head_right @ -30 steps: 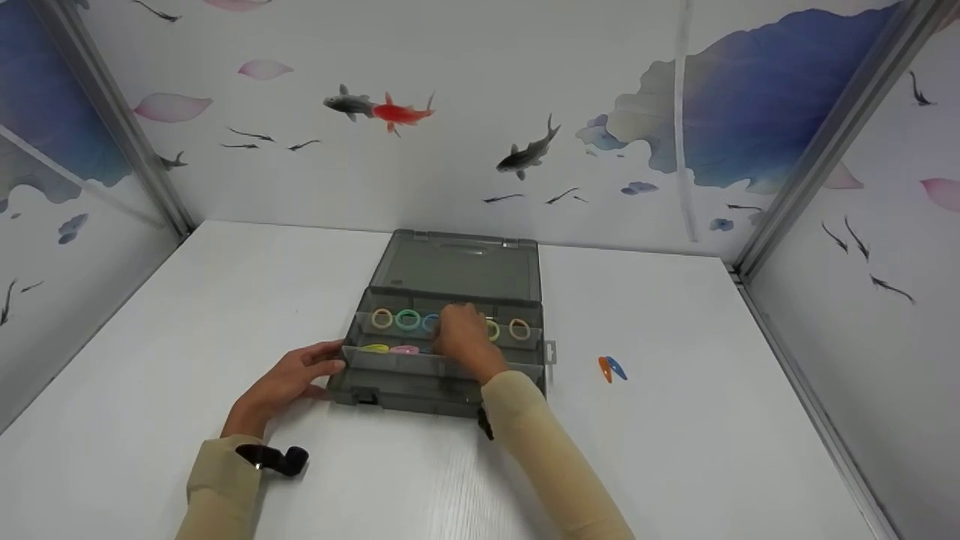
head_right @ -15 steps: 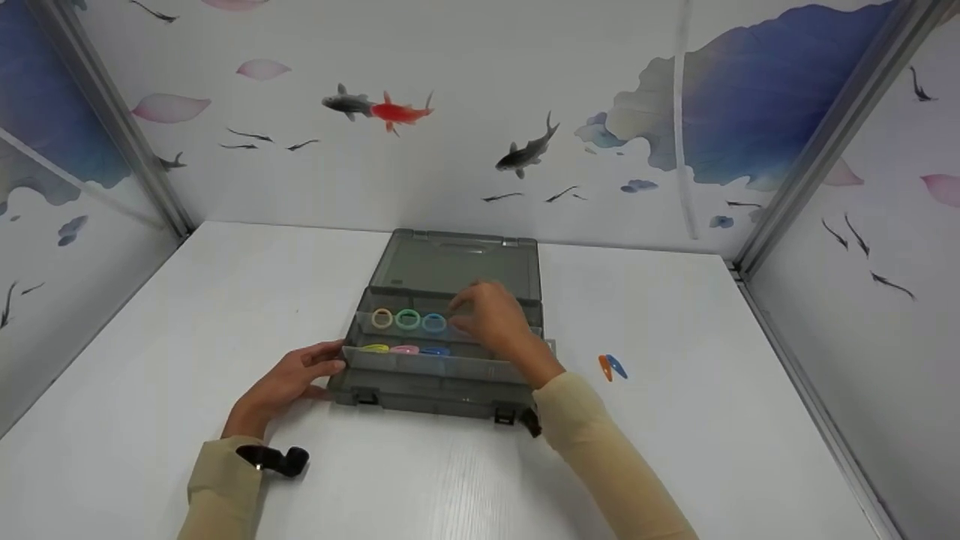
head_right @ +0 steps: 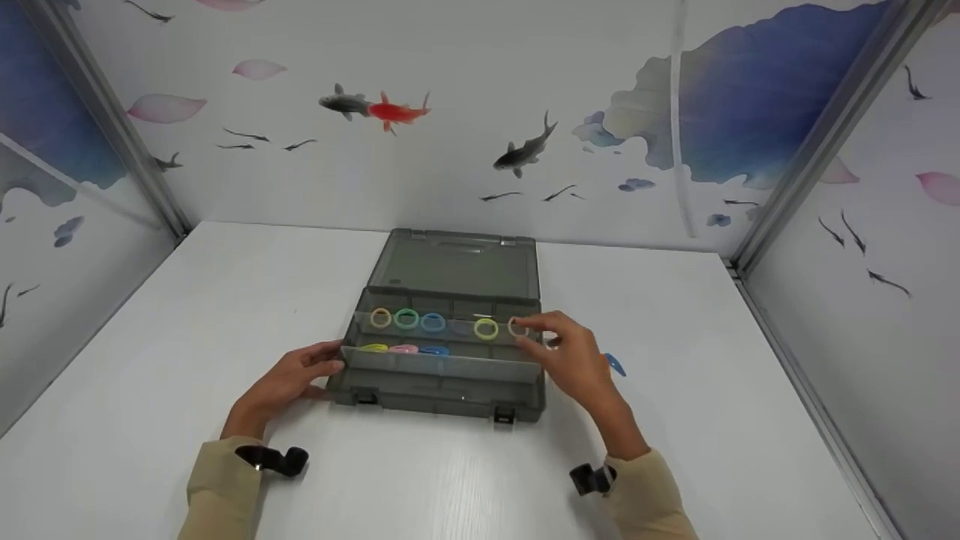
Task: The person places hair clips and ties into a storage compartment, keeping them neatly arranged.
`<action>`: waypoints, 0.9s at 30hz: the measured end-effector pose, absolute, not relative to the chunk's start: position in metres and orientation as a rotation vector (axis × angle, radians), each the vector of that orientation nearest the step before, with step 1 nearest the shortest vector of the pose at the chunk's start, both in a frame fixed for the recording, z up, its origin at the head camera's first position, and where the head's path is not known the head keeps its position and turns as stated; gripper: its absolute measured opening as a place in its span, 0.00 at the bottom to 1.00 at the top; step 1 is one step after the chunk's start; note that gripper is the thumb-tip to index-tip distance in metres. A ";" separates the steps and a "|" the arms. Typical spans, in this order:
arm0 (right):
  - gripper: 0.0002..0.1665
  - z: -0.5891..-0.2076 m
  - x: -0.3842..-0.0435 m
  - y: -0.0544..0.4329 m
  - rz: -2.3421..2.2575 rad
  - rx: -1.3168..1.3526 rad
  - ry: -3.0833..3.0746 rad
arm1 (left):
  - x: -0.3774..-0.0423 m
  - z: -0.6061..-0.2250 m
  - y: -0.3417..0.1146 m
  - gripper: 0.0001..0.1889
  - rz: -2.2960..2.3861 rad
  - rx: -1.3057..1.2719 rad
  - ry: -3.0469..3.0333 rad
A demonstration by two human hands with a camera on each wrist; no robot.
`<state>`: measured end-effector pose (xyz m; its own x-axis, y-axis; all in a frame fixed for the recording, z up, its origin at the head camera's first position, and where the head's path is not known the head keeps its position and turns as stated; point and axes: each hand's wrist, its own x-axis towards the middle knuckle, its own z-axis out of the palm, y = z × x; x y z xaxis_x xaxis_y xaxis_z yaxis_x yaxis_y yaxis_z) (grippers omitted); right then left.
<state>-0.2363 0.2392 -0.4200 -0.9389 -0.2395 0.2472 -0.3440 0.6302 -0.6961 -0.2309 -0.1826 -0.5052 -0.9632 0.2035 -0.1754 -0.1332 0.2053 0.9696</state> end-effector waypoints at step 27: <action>0.42 -0.461 -0.259 0.366 1.505 -0.337 -2.958 | -0.234 -0.505 -0.183 0.32 1.834 0.034 2.206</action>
<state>-0.2587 0.3661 -0.4609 -0.9609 0.0905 -0.2619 0.2649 0.5766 -0.7729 -0.2341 -0.1826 -0.5046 -0.9628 0.1903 -0.1921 -0.1541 0.1975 0.9681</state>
